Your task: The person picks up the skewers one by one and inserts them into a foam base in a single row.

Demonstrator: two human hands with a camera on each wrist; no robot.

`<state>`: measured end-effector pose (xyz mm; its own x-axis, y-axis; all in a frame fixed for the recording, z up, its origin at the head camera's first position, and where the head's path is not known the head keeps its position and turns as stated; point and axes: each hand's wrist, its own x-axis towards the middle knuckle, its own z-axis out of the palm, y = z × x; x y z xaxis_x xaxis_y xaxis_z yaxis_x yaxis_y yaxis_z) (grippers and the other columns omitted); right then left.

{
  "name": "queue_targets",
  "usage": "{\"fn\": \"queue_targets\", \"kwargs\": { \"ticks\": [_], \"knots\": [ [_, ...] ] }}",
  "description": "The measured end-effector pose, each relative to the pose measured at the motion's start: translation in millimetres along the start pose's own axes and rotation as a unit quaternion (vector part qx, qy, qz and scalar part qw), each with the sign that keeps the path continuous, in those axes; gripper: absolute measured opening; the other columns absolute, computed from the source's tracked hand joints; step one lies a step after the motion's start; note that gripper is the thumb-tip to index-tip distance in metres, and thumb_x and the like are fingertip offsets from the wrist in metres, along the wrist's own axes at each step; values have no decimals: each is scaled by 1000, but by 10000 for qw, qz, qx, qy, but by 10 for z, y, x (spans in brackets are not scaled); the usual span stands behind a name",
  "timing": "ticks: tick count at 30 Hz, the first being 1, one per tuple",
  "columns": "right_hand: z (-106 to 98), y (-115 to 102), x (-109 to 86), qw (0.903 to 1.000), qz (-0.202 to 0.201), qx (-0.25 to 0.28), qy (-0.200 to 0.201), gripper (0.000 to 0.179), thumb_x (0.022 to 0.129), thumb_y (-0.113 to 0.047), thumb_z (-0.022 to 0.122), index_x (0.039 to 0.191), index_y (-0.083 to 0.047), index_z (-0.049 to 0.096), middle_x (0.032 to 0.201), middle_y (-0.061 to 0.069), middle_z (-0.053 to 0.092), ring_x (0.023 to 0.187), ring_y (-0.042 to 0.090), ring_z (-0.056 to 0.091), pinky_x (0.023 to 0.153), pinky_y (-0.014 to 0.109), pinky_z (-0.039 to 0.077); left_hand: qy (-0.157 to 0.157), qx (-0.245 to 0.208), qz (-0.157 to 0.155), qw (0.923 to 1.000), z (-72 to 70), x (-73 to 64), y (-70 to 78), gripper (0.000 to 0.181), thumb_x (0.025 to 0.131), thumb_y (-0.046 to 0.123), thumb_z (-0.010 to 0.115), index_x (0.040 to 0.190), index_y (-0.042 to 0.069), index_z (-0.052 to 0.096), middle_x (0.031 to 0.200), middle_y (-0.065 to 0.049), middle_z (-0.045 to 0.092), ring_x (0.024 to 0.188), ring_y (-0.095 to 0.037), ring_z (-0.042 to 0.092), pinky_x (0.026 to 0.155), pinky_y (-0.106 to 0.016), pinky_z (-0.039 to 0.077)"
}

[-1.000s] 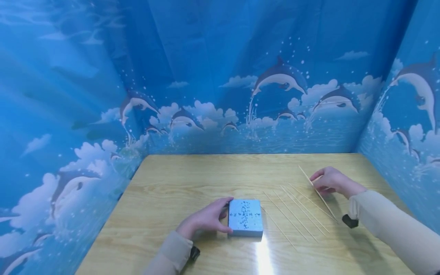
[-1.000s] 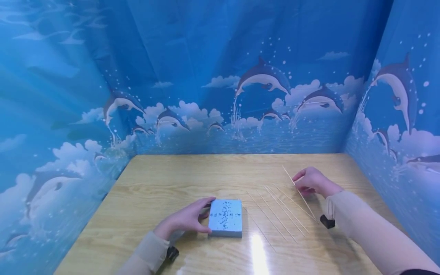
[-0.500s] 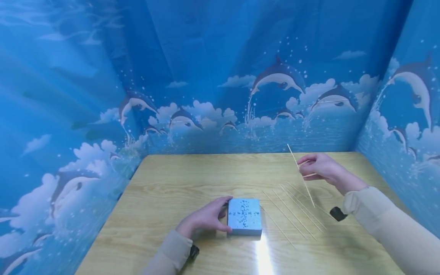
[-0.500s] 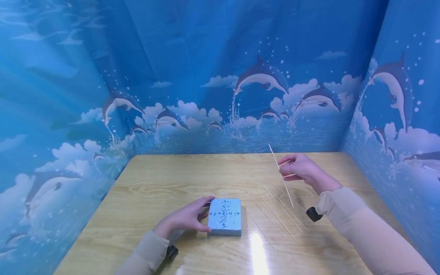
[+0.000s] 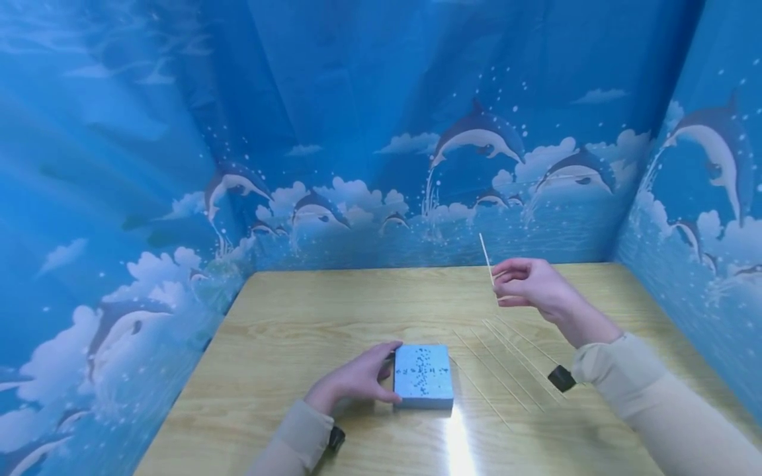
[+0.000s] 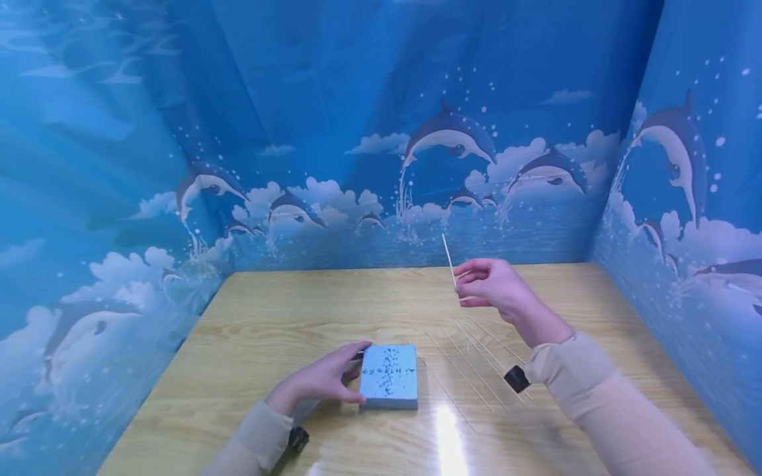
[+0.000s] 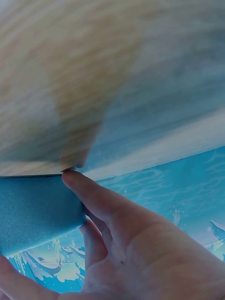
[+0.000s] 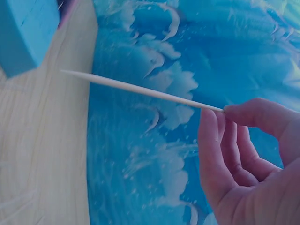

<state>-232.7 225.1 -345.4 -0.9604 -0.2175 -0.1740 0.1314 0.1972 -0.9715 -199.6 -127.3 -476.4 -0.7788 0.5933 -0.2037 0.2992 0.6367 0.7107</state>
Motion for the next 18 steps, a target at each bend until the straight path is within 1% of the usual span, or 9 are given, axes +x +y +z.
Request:
{"fn": "queue_targets", "kwargs": {
  "ticks": [4, 6, 8, 11, 15, 18],
  "knots": [
    [126, -40, -56, 9988, -451, 172, 51, 22, 88, 2, 67, 106, -10, 62, 86, -4, 66, 82, 9, 66, 78, 32, 64, 34, 51, 3, 10000, 3, 1, -10, 111, 69, 33, 88, 156, 9, 23, 160, -9, 31, 146, -25, 35, 116, -33, 40],
    [205, -47, -83, 9974, -699, 169, 82, 20, 88, 3, 67, 103, -10, 63, 85, -4, 67, 81, 11, 67, 77, 32, 64, 51, 99, 2, 9999, 3, 0, -14, 112, 68, 35, 88, 156, 10, 24, 160, -9, 32, 146, -25, 35, 117, -35, 39],
    [295, -46, -107, 9956, -923, 91, 136, 19, 87, 3, 68, 102, -8, 63, 83, -4, 67, 80, 13, 68, 76, 33, 64, 61, 131, 22, 9999, 3, 0, -18, 112, 68, 36, 88, 156, 10, 24, 160, -9, 32, 146, -25, 35, 118, -36, 38],
    [444, -39, -140, 9930, -1143, -54, 288, 18, 87, 4, 68, 102, -2, 61, 82, -1, 68, 79, 15, 69, 76, 34, 64, 47, 117, 51, 9999, 8, 3, -23, 112, 69, 35, 88, 156, 9, 23, 160, -9, 32, 146, -25, 35, 117, -34, 39],
    [643, -29, -173, 9904, -1303, -181, 423, 21, 85, 6, 68, 103, 3, 59, 85, 8, 68, 79, 16, 67, 76, 34, 64, 25, 10, 7, 10000, 6, 4, -19, 111, 69, 34, 88, 156, 10, 23, 161, -9, 31, 146, -25, 34, 115, -32, 41],
    [791, -16, -189, 9887, -1402, -221, 483, 22, 83, 7, 68, 103, 4, 59, 89, 14, 68, 80, 16, 68, 76, 33, 64, 34, 26, -26, 10000, 3, -1, -13, 112, 69, 36, 88, 156, 10, 23, 161, -9, 30, 146, -25, 34, 117, -35, 39]
  ]
}}
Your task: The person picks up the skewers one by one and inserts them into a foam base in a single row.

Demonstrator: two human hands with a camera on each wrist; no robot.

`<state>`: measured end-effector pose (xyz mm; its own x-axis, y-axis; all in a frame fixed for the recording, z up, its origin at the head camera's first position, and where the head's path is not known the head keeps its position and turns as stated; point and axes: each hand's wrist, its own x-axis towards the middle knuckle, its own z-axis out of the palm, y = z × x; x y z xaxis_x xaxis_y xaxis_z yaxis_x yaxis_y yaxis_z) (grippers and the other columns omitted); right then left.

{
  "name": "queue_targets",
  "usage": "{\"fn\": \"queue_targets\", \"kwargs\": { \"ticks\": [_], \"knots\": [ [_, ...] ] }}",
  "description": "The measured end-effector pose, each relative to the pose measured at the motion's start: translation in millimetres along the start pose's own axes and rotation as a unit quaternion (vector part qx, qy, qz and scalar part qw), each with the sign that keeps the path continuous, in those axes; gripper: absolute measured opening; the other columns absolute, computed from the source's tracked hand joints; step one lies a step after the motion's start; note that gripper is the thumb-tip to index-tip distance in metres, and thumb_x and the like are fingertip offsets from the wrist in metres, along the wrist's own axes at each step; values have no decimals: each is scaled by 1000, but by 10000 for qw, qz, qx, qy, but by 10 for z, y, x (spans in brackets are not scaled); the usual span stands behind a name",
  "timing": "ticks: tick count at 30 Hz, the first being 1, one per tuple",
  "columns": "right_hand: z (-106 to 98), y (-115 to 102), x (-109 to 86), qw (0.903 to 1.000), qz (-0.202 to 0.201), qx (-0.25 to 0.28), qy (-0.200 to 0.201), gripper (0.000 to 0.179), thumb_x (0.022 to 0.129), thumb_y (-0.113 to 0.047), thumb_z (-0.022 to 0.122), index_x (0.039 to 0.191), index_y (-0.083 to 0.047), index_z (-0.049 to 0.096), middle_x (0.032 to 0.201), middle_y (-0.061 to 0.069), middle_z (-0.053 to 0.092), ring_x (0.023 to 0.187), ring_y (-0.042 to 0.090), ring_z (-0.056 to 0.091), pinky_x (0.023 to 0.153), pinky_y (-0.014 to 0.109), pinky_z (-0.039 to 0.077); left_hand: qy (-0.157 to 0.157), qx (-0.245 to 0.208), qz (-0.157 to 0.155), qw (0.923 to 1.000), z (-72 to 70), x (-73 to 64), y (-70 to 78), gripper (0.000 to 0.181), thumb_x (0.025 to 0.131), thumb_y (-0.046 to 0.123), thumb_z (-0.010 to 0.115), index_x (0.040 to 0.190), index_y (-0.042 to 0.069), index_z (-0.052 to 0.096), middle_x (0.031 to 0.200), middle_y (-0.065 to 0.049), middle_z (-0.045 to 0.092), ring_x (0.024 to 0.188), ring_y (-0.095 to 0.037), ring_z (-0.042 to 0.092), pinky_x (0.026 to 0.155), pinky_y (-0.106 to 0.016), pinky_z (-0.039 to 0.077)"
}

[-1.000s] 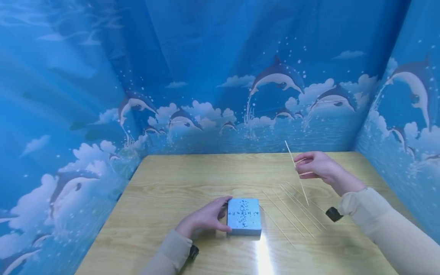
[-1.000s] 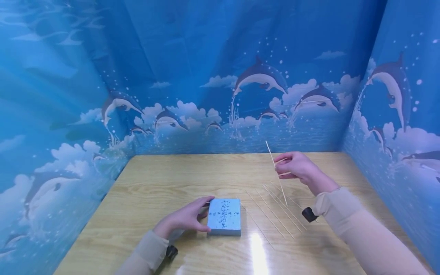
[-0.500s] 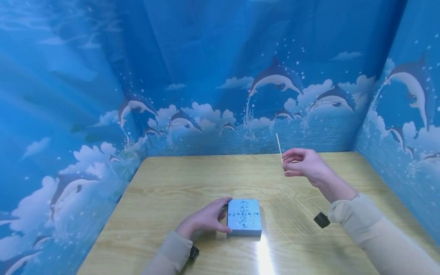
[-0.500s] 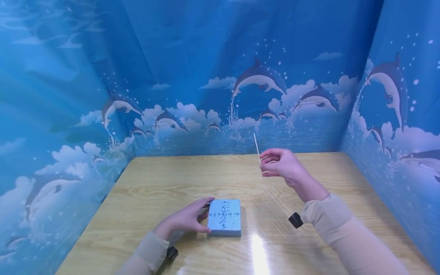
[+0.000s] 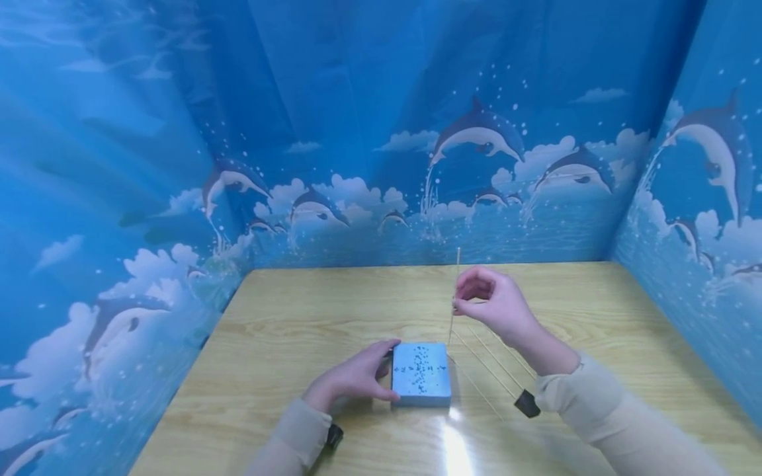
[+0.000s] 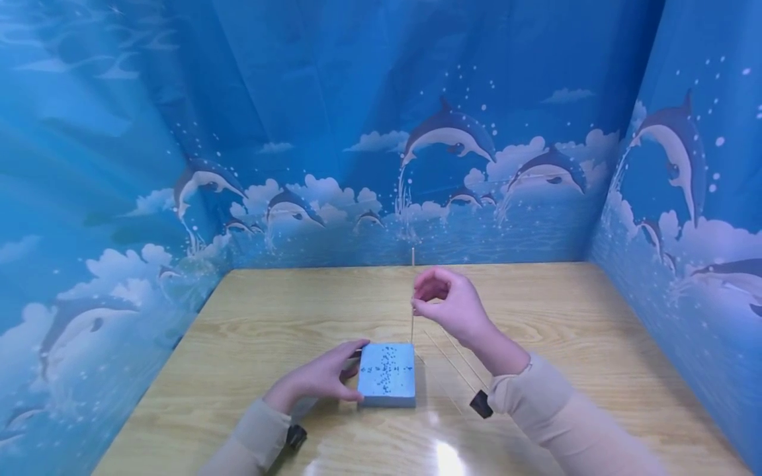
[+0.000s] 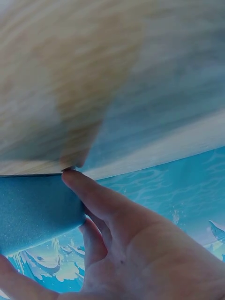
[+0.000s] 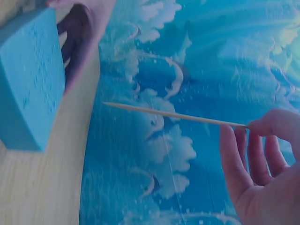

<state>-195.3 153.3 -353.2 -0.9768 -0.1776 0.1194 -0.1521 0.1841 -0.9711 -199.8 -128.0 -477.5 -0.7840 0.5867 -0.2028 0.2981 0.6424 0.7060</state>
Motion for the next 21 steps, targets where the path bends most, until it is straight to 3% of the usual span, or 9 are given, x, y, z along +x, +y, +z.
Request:
{"fn": "queue_targets", "kwargs": {
  "ticks": [11, 21],
  "knots": [
    [575, 152, -16, 9965, -779, -305, -43, 18, 80, 6, 70, 95, 0, 63, 87, 13, 69, 84, 15, 68, 74, 27, 63, 31, 64, 75, 9999, -2, -16, 12, 110, 70, 37, 87, 156, 9, 24, 160, -10, 33, 146, -25, 35, 118, -38, 38],
    [884, 302, 31, 9943, -979, -358, -206, 17, 79, 7, 69, 92, -4, 65, 85, 10, 68, 82, 15, 67, 71, 23, 62, -28, -68, 262, 9996, -13, -5, -3, 105, 73, 32, 86, 156, 16, 25, 160, -6, 33, 145, -23, 35, 111, -30, 45]
  ]
}}
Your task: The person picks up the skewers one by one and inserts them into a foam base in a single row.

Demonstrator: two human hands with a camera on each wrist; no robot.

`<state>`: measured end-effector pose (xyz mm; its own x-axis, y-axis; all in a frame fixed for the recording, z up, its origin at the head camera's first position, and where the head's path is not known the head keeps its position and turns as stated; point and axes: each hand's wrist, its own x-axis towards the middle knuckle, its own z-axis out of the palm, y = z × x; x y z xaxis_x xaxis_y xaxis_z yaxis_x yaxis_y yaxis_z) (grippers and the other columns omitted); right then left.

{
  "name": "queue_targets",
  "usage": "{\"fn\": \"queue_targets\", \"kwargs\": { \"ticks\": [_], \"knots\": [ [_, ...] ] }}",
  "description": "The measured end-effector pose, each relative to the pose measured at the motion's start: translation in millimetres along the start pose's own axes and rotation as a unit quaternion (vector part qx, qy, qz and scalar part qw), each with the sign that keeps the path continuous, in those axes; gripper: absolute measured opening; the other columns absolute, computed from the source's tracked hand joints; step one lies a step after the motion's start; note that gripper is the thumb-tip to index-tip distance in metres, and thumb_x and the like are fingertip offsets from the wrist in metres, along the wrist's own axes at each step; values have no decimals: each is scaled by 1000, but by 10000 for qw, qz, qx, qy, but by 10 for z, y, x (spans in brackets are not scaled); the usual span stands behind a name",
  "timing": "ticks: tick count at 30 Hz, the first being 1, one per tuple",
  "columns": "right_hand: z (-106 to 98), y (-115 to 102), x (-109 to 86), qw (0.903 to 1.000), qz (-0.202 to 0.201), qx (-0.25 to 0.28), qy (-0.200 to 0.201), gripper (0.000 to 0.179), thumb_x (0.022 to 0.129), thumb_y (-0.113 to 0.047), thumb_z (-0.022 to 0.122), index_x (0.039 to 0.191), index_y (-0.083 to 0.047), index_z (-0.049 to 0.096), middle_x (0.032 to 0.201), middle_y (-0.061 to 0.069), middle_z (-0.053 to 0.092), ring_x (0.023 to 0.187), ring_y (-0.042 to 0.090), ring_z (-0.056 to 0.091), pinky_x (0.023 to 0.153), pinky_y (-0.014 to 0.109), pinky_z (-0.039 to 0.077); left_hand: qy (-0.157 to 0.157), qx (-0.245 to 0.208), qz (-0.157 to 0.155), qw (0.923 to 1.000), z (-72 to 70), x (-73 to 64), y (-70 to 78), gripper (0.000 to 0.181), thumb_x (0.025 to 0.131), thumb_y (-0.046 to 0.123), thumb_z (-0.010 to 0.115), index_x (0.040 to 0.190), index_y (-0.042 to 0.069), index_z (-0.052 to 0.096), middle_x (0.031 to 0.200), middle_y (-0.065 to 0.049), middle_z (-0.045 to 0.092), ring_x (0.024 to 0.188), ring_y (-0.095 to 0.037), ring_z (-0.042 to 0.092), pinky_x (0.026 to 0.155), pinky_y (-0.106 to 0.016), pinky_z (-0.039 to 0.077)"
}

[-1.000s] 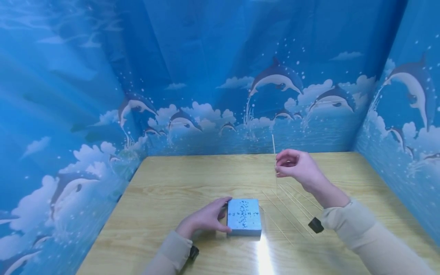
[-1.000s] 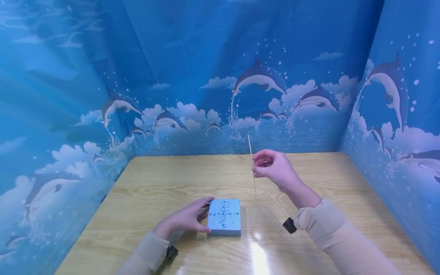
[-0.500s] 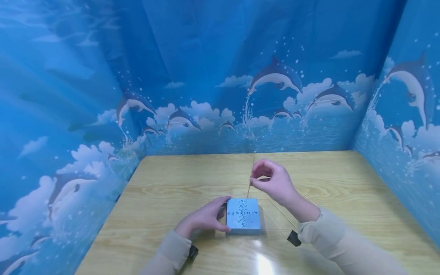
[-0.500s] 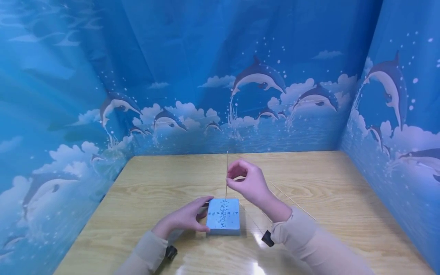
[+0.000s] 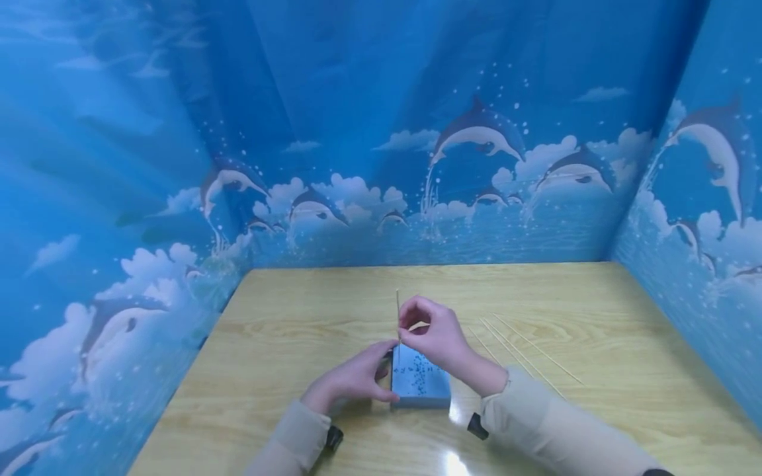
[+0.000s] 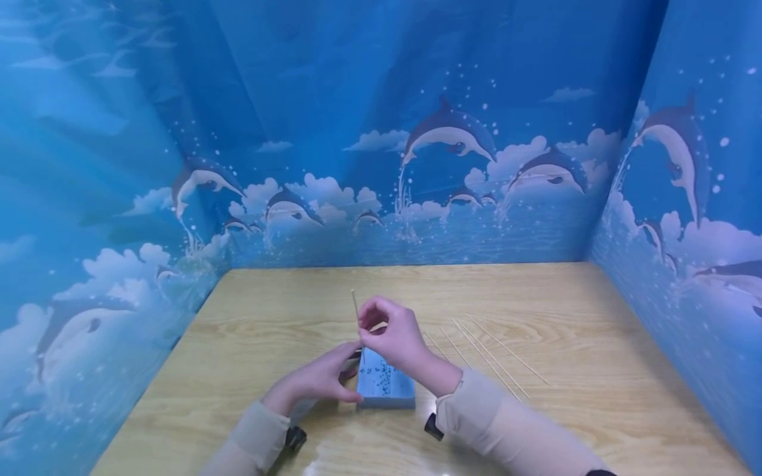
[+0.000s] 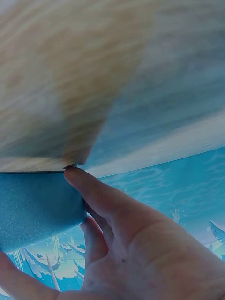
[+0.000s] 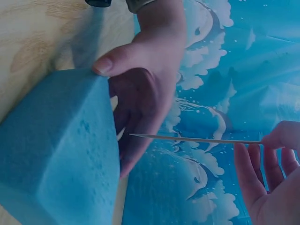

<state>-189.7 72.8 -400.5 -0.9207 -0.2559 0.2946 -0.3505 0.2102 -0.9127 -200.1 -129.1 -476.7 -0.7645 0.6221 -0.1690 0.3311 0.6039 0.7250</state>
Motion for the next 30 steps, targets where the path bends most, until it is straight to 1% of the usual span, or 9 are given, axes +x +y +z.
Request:
{"fn": "queue_targets", "kwargs": {
  "ticks": [6, 14, 18, 23, 27, 30],
  "knots": [
    [57, 39, 10, 10000, -26, -83, -11, 17, 78, 6, 70, 91, -5, 65, 83, 7, 68, 82, 17, 67, 70, 23, 62, -110, -293, 153, 9994, -15, 16, -7, 106, 73, 27, 86, 157, 22, 22, 162, -3, 28, 147, -23, 33, 109, -29, 47],
    [89, 68, 14, 10000, 30, -70, -53, 18, 78, 7, 68, 91, -5, 65, 85, 11, 68, 81, 14, 66, 71, 23, 62, -97, -186, 295, 9993, -21, 11, -15, 106, 74, 26, 85, 158, 16, 22, 161, -8, 30, 146, -26, 34, 109, -31, 47],
    [99, 65, 6, 10000, 9, -89, -36, 18, 77, 7, 68, 91, -4, 65, 84, 10, 69, 81, 15, 67, 71, 24, 62, -133, -194, 309, 9992, -24, 11, -5, 106, 73, 26, 86, 158, 19, 21, 161, -5, 31, 146, -24, 33, 111, -32, 45],
    [124, 47, 2, 9997, -120, -183, -77, 20, 77, 7, 69, 93, -4, 66, 85, 7, 68, 83, 19, 68, 71, 25, 63, -154, -313, 332, 9988, -24, 8, -8, 106, 73, 23, 86, 157, 25, 22, 161, -2, 30, 147, -23, 32, 110, -32, 46],
    [164, 84, -16, 9991, -219, -312, -194, 20, 76, 8, 68, 92, -5, 65, 84, 6, 67, 82, 20, 68, 70, 22, 62, -171, -432, 427, 9980, -11, 9, -23, 100, 74, 21, 85, 154, 22, 27, 160, -4, 32, 146, -25, 34, 109, -31, 48],
    [192, 139, -34, 9987, -232, -411, -214, 20, 75, 9, 67, 90, -5, 64, 83, 5, 66, 80, 14, 67, 69, 21, 61, -178, -456, 489, 9976, -5, 18, -28, 94, 75, 21, 84, 152, 19, 31, 158, -6, 34, 145, -27, 36, 109, -32, 48]
  ]
}}
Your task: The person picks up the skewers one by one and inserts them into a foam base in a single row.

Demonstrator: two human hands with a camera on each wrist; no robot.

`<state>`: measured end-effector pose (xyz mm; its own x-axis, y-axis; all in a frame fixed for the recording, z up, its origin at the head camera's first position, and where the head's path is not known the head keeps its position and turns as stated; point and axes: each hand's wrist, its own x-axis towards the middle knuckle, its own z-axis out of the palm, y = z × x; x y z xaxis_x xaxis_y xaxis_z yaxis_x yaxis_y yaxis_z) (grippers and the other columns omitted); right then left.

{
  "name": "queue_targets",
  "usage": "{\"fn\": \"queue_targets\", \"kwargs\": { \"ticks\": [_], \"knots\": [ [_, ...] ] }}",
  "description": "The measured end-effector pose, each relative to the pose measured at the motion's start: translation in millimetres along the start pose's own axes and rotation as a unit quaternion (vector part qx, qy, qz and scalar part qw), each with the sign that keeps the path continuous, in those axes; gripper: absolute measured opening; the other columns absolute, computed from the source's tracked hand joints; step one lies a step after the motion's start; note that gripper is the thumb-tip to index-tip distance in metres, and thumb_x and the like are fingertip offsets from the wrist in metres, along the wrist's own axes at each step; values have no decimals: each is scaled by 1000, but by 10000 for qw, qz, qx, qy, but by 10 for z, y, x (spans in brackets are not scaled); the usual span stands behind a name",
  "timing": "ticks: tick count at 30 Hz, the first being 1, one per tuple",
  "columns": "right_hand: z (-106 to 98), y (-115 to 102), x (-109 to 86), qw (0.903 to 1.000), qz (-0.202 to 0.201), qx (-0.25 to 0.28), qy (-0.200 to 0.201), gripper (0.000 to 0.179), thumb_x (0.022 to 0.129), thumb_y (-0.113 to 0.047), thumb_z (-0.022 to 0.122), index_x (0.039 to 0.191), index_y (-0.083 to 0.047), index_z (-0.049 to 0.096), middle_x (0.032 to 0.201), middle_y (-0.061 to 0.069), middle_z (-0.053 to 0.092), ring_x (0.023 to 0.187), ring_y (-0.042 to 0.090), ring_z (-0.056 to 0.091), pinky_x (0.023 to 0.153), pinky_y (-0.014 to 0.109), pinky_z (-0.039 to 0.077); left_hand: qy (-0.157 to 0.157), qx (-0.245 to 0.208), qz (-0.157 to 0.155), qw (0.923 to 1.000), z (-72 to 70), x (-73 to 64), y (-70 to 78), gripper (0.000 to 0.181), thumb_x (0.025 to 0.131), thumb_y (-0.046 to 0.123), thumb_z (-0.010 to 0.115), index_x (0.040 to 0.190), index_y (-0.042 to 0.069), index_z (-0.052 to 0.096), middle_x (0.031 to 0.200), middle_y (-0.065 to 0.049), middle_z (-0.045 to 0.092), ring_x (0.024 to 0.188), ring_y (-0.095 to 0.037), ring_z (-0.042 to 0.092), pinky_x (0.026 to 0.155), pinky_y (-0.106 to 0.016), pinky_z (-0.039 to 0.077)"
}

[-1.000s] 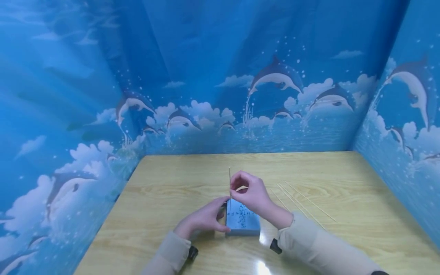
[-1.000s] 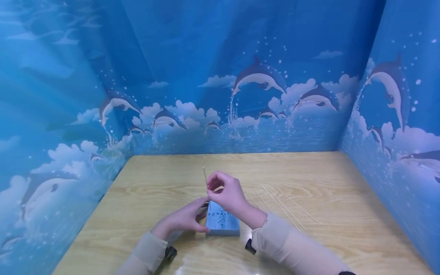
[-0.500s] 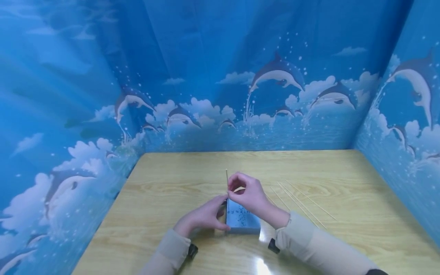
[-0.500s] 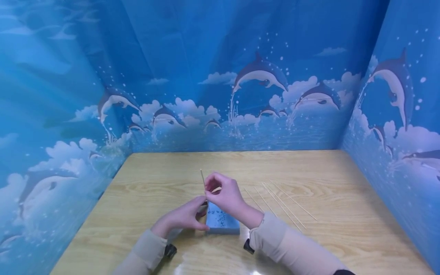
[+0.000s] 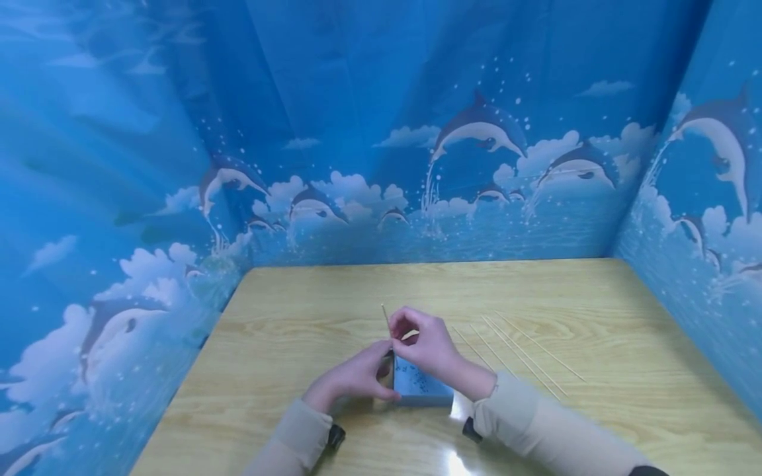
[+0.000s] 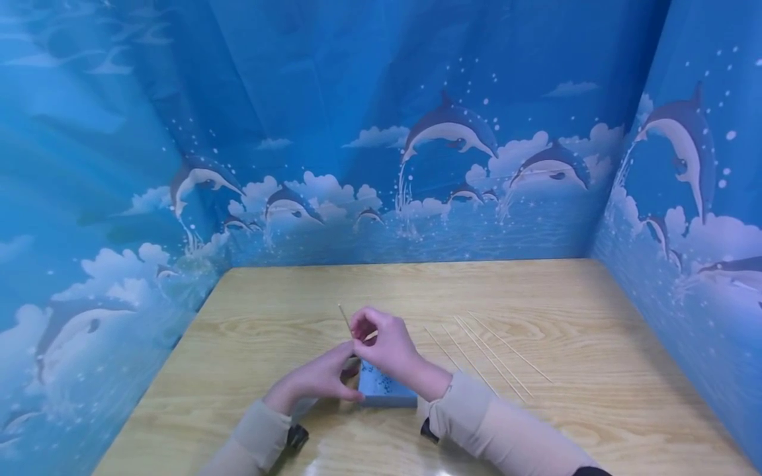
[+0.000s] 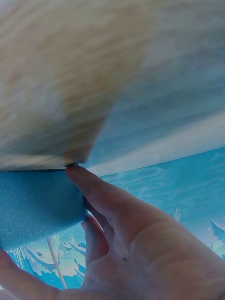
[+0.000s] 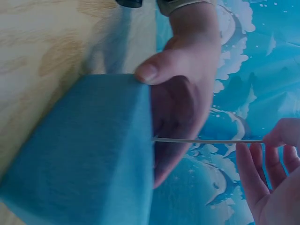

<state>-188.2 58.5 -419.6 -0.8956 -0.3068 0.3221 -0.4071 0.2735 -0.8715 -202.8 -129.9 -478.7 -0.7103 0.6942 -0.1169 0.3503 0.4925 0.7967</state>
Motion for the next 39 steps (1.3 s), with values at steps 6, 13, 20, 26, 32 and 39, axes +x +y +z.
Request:
{"fn": "queue_targets", "kwargs": {
  "ticks": [6, 13, 20, 26, 32, 39],
  "knots": [
    [13, 43, -22, 10000, 35, -23, 83, 21, 76, 8, 67, 88, -8, 62, 81, 6, 66, 79, 4, 63, 69, 24, 62, -2, 15, -71, 10000, 3, 5, -6, 92, 75, 23, 85, 151, 17, 33, 157, -6, 36, 144, -25, 36, 108, -31, 48],
    [14, 68, -19, 9999, 45, -21, 100, 19, 77, 8, 67, 90, -5, 62, 83, 9, 67, 80, 11, 66, 70, 26, 62, 28, 189, -125, 9997, -14, -4, 8, 95, 74, 25, 85, 152, 18, 32, 156, -4, 38, 143, -23, 38, 108, -29, 49],
    [31, 13, -55, 9999, -143, 27, -47, 20, 76, 9, 68, 90, -4, 64, 83, 6, 67, 81, 21, 68, 69, 21, 62, 4, 219, -121, 9997, -23, -15, 10, 90, 75, 27, 85, 150, 17, 35, 153, -5, 40, 141, -24, 41, 109, -32, 48],
    [26, -13, -47, 10000, -64, 73, 4, 18, 77, 8, 69, 90, -4, 64, 83, 5, 67, 83, 21, 68, 70, 21, 61, 4, 138, -169, 9998, -45, -13, 29, 90, 74, 23, 85, 150, 17, 35, 154, -5, 39, 142, -24, 39, 109, -32, 48],
    [-2, -7, -33, 9998, 136, 118, -43, 17, 78, 7, 69, 91, -2, 64, 85, 6, 68, 84, 20, 68, 71, 20, 61, 27, 156, -96, 9998, -36, -3, 22, 93, 74, 22, 85, 151, 17, 33, 156, -5, 37, 143, -24, 37, 109, -31, 48],
    [-30, 6, -41, 9997, 177, 170, -97, 19, 79, 7, 71, 91, -7, 65, 85, 6, 69, 86, 20, 68, 72, 20, 61, 53, 11, -69, 10000, 1, -8, 3, 97, 74, 22, 85, 153, 16, 31, 157, -6, 35, 144, -25, 36, 109, -30, 47]
  ]
}}
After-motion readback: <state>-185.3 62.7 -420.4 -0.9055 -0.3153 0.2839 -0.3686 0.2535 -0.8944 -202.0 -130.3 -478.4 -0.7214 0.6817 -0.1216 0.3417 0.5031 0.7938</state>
